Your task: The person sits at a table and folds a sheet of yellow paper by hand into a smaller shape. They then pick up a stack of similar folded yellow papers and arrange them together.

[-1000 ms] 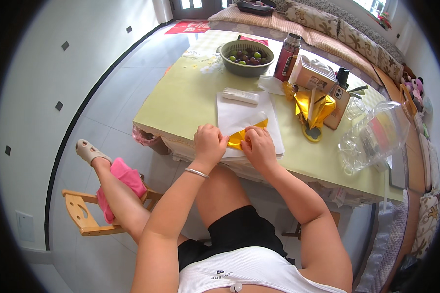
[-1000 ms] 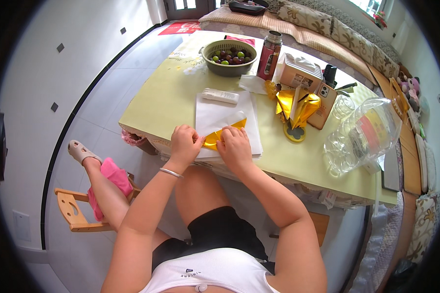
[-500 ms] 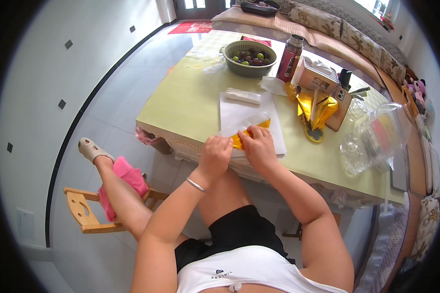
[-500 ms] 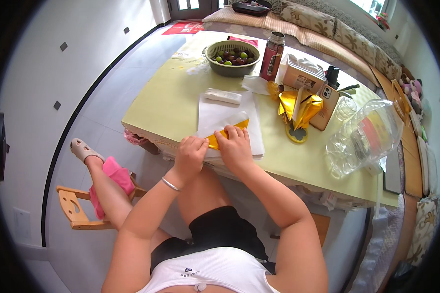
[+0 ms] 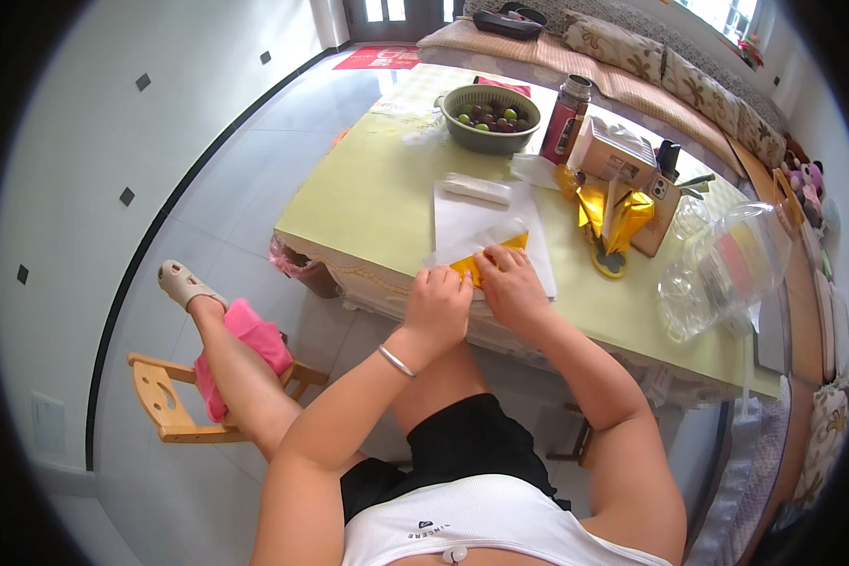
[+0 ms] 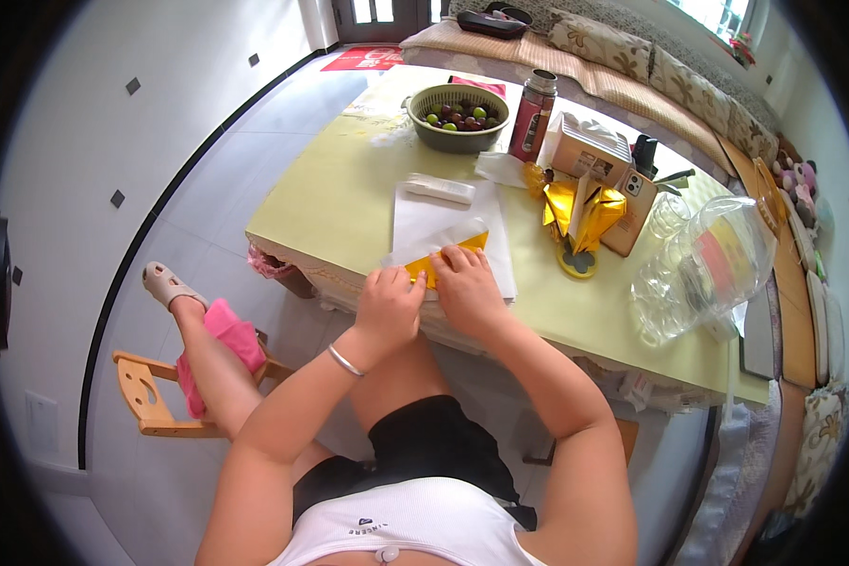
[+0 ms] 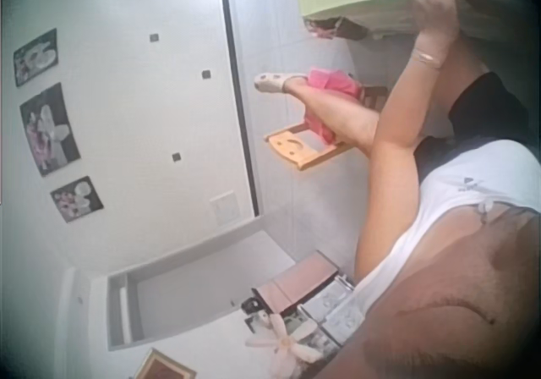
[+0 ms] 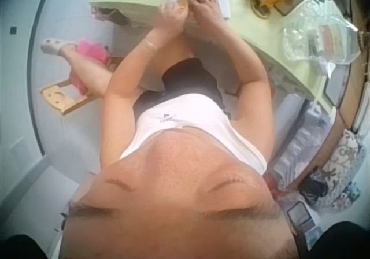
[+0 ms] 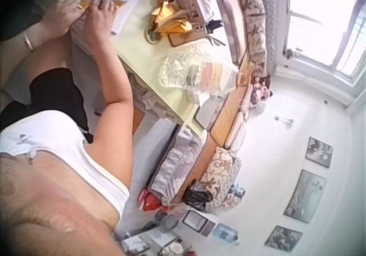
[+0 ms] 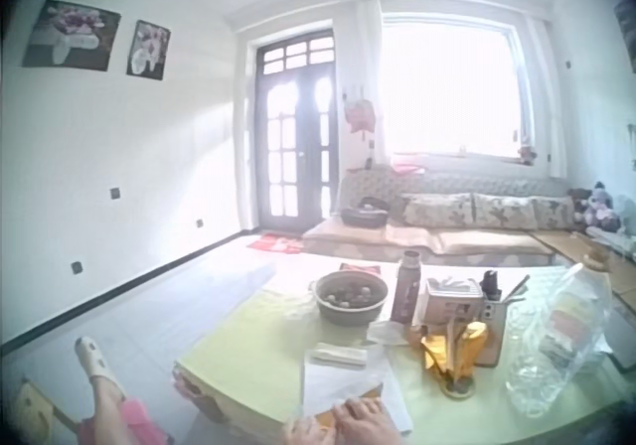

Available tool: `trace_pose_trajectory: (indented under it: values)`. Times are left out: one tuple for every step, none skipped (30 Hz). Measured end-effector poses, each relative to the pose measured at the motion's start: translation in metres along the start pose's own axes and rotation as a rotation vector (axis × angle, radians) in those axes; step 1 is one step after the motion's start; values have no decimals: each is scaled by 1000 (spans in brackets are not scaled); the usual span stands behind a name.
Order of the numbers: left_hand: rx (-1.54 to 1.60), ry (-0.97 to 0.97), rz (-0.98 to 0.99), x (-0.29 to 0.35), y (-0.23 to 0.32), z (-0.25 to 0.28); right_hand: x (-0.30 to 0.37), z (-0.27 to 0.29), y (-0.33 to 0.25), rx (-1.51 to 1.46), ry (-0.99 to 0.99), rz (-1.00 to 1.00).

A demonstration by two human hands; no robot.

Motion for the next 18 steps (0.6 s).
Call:
trace_pose_trajectory:
  values:
    - [44, -51, 53, -5, -1, -2, 1, 3, 6, -71, 11, -25]
    - [46, -77, 85, -10, -2, -2, 2, 6, 11, -143, 22, -51]
    - [48, -103, 118, -18, -3, -3, -1, 10, 18, -208, 39, -110]
    - [59, -131, 144, -25, -4, -6, -3, 16, 29, -268, 54, -180]
    - [85, -112, 168, -31, -5, -8, -4, 23, 39, -325, 73, -247]
    - [111, -94, 191, -36, -8, -12, -4, 18, 51, -268, 129, -176]
    - [139, -77, 214, -41, -8, -13, -6, 18, 55, -273, 69, -217]
    - [101, -19, 252, -44, -9, -13, -10, 18, 57, -278, 9, -257]
    - [64, 39, 291, -46, -9, -13, -12, 19, 61, -283, -51, -298]
    - [19, 91, 333, -46, -12, -11, -15, 21, 61, -211, -36, -252]
    - [44, 57, 361, -47, -16, -14, -17, 22, 61, -139, -21, -205]
    - [69, 23, 390, -50, -21, -18, -20, 23, 61, -67, -7, -157]
    - [91, -13, 421, -53, -25, -18, -23, 23, 61, -4, -30, -97]
    - [97, -76, 422, -57, -26, -19, -26, 22, 63, 59, -53, -36]
    - [103, -140, 423, -59, -26, -20, -30, 21, 64, 123, -75, 26]
    - [114, -203, 421, -62, -24, -20, -33, 21, 66, 99, -81, 65]
    - [107, -221, 407, -64, -23, -19, -37, 20, 67, 76, -87, 105]
    - [99, -238, 393, -65, -23, -18, -40, 20, 68, 53, -92, 144]
Point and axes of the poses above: each hand's wrist, its own x-axis away from the middle knuckle, its own z-axis out of the back of the hand, y = z × x, the point moved 5 cm from there along -x, towards the middle knuckle, and after that the axes turned 10 degrees about z, right-handed, at the moved point
